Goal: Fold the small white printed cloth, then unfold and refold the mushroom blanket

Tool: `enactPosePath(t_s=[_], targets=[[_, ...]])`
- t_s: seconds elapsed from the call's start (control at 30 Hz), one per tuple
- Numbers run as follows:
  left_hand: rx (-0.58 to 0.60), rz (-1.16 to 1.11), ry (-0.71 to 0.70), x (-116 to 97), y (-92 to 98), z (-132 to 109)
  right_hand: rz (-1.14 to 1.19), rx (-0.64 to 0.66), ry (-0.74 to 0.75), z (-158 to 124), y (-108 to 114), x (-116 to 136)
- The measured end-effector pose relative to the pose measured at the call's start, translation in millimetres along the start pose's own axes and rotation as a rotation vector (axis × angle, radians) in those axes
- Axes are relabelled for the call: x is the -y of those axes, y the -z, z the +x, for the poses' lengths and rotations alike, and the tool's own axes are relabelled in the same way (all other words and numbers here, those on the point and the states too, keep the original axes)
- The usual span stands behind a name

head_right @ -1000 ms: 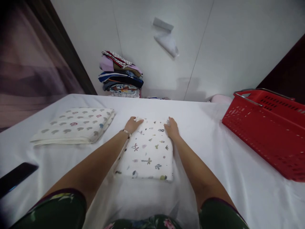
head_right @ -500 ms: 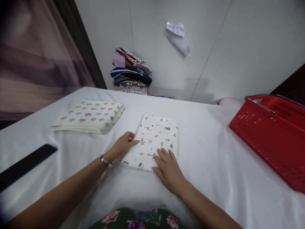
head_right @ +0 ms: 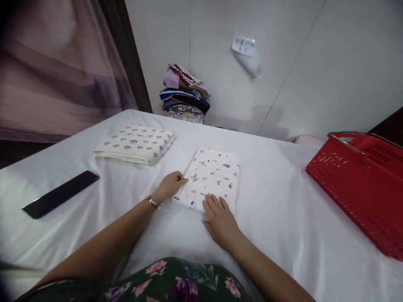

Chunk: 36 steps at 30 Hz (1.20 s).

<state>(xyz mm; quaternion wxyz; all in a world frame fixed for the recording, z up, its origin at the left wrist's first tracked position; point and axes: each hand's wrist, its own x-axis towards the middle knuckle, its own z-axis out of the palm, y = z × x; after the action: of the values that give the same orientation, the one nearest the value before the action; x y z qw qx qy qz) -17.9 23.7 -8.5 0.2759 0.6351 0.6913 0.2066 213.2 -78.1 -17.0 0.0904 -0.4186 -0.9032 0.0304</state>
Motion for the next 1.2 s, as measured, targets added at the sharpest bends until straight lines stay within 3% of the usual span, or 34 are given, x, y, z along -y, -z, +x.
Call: enactPosePath(t_s=[0.3, 0.7, 0.87, 1.03, 1.2], targets=[[0.003, -0.049, -0.002, -3, 7.3, -17, 0.081, 0.098, -0.021, 2, 12, 13], [0.020, 0.074, -0.023, -4, 6.3, -32, 0.253, 0.205, -0.059, 36, 25, 23], [0.001, 0.080, -0.031, -2, 4.1, -34, 0.219, 0.081, -0.169, 89, 34, 7], [0.019, 0.104, -0.068, 4, 2.6, -31, 0.134, 0.064, -0.243, 150, 8, -11], [0.033, 0.132, -0.078, 6, 3.1, -29, 0.091, 0.082, -0.212, 165, -10, -15]])
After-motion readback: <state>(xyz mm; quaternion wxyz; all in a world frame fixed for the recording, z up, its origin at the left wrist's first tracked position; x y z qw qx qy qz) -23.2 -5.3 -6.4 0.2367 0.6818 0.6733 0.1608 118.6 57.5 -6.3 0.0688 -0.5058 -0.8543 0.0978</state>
